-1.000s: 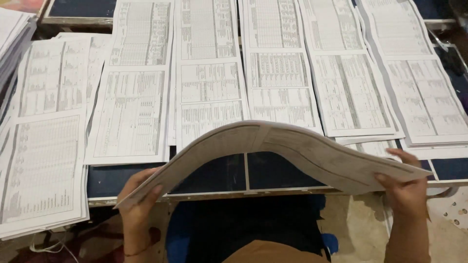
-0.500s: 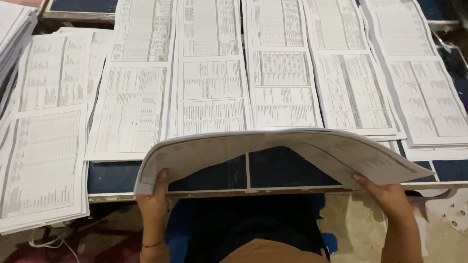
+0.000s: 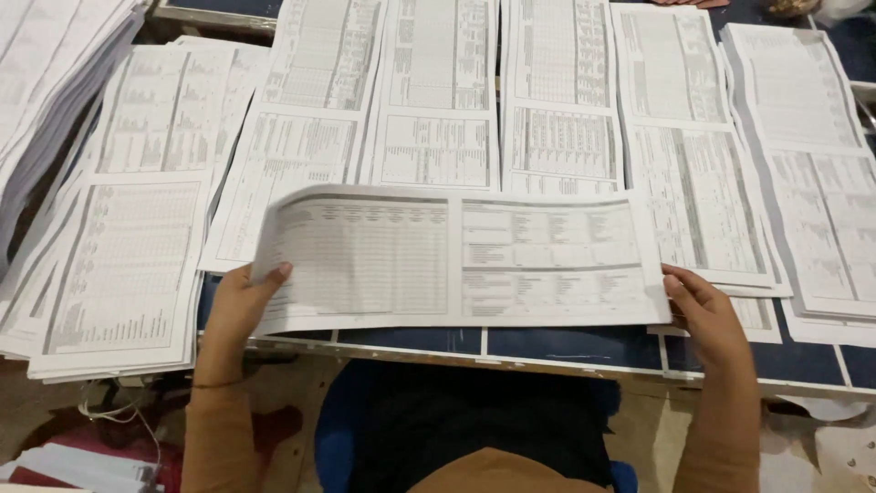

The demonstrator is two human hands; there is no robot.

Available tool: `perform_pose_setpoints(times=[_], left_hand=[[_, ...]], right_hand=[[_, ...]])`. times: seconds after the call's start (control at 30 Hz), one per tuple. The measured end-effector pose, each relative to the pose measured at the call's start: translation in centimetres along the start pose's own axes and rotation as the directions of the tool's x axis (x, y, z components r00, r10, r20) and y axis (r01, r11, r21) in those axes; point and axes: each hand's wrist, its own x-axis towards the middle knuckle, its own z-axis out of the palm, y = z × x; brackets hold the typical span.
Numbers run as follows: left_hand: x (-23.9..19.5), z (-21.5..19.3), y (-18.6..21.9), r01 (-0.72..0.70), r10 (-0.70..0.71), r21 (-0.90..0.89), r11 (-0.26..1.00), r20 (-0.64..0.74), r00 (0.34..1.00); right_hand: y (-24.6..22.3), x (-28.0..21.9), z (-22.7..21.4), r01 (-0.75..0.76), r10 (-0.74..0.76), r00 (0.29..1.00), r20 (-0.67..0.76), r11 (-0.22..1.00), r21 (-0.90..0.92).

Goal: The person sits at a table and repeatedly picks up stacks of printed papers, flips through them, and places them back down. The hands handle the papers directly without using any tools.

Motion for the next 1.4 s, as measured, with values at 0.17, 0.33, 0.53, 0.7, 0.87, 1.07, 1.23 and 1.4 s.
perform_pose_setpoints(times=[0.17, 0.33, 0.53, 0.7, 0.87, 1.07, 1.23, 1.4], left_hand=[[0.6, -4.2, -4.4, -0.088, -0.02, -0.452, 0.888, -0.228, 0.973], [0.8, -6.9, -10.2, -0.075, -0.2, -0.508, 0.858, -0.465, 0.862], [3.6, -9.3, -17.9, -0.411, -0.192, -0.521, 0.748, -0.762, 0.618], [4.6, -11.2, -18.4, -0.314, -0.373, -0.575, 0.756, -0.772, 0.514], [5.7, -12.3, -19.8, -0.249, -0.29, -0.456, 0.854, -0.816, 0.501], [5.2, -13.2, -21.1, -0.131, -0.151, -0.262, 0.956, -0.824, 0.547], [6.9, -14.1, -23.5, -0.193, 0.043, -0.063, 0.979, -0.864, 0.501], [7.0, -14.2, -20.4, -0.153, -0.086, -0.212, 0.965, -0.81, 0.58]], right_hand=[[1.4, -0.2, 2.7, 0.174, -0.173, 0.984, 0.049, 0.985, -0.011], [1.1, -1.0, 3.2, 0.184, -0.184, 0.983, 0.017, 0.983, -0.016], [1.2, -1.6, 4.5, 0.256, -0.259, 0.963, -0.074, 0.966, -0.038], [1.7, -1.1, 4.6, 0.238, -0.239, 0.964, -0.115, 0.971, -0.029], [2.1, -0.8, 4.5, 0.251, -0.256, 0.96, -0.115, 0.966, -0.054], [1.9, -1.2, 4.8, 0.254, -0.261, 0.956, -0.137, 0.965, -0.066], [1.4, -1.5, 5.0, 0.231, -0.236, 0.96, -0.15, 0.972, -0.05], [1.6, -1.5, 5.0, 0.256, -0.261, 0.954, -0.146, 0.965, -0.057]])
